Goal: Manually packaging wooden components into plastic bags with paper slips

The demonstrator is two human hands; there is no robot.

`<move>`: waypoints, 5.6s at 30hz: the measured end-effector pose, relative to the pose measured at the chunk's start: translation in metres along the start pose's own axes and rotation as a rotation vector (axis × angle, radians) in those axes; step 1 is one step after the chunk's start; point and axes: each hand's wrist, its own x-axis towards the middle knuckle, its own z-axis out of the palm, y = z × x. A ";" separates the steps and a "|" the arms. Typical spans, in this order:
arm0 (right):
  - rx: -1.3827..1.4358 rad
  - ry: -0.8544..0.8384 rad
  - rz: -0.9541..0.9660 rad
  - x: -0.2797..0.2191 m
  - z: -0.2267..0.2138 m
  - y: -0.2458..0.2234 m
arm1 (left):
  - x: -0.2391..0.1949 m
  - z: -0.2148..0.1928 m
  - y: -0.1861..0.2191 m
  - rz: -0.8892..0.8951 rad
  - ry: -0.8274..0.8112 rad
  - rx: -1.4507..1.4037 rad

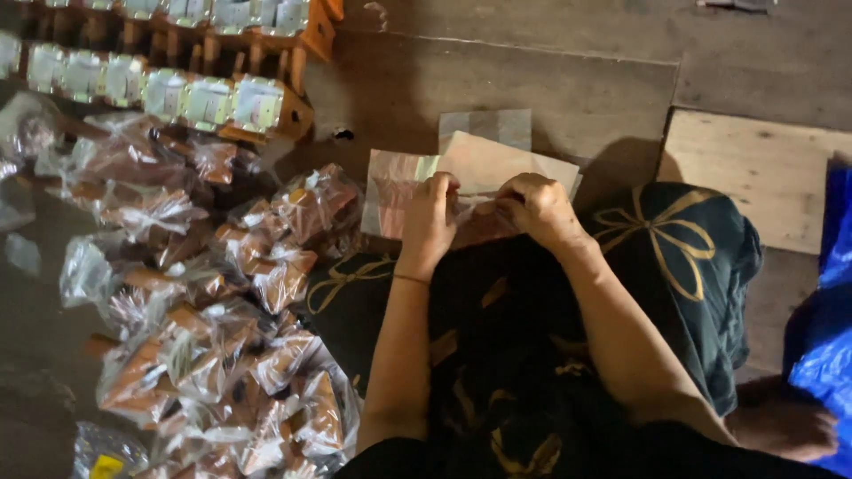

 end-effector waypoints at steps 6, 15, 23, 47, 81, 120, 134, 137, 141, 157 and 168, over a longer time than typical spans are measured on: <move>-0.010 -0.139 -0.022 0.001 -0.035 0.017 | -0.025 -0.012 0.038 0.140 0.242 -0.211; 0.160 -0.089 0.042 0.002 -0.031 0.023 | -0.060 -0.065 0.038 0.024 0.435 -0.216; 0.101 -0.026 -0.089 -0.005 -0.023 0.059 | -0.225 -0.279 0.039 -0.122 0.726 -0.981; -0.583 0.047 0.240 -0.010 0.034 0.053 | -0.422 -0.340 -0.100 -0.614 0.607 0.728; -0.346 -0.167 -0.095 0.046 0.156 -0.042 | -0.138 -0.145 0.043 -0.232 0.183 -0.127; 0.147 -0.075 0.257 0.036 0.087 -0.066 | -0.107 -0.087 0.028 -0.359 0.413 -0.076; 1.206 0.164 0.255 -0.004 -0.018 -0.113 | -0.030 -0.061 0.092 -0.612 0.478 -1.242; 1.370 0.238 0.427 -0.006 -0.012 -0.056 | -0.029 -0.055 0.074 -0.497 0.418 -1.150; 1.309 0.428 0.539 0.011 -0.071 -0.110 | -0.037 -0.067 0.061 -0.281 0.263 -1.272; 0.744 0.419 0.530 0.002 -0.117 -0.132 | -0.036 0.022 0.022 -0.584 0.635 -1.594; 0.170 0.217 -0.145 0.001 -0.078 -0.175 | -0.039 -0.051 0.073 -0.656 0.559 -1.224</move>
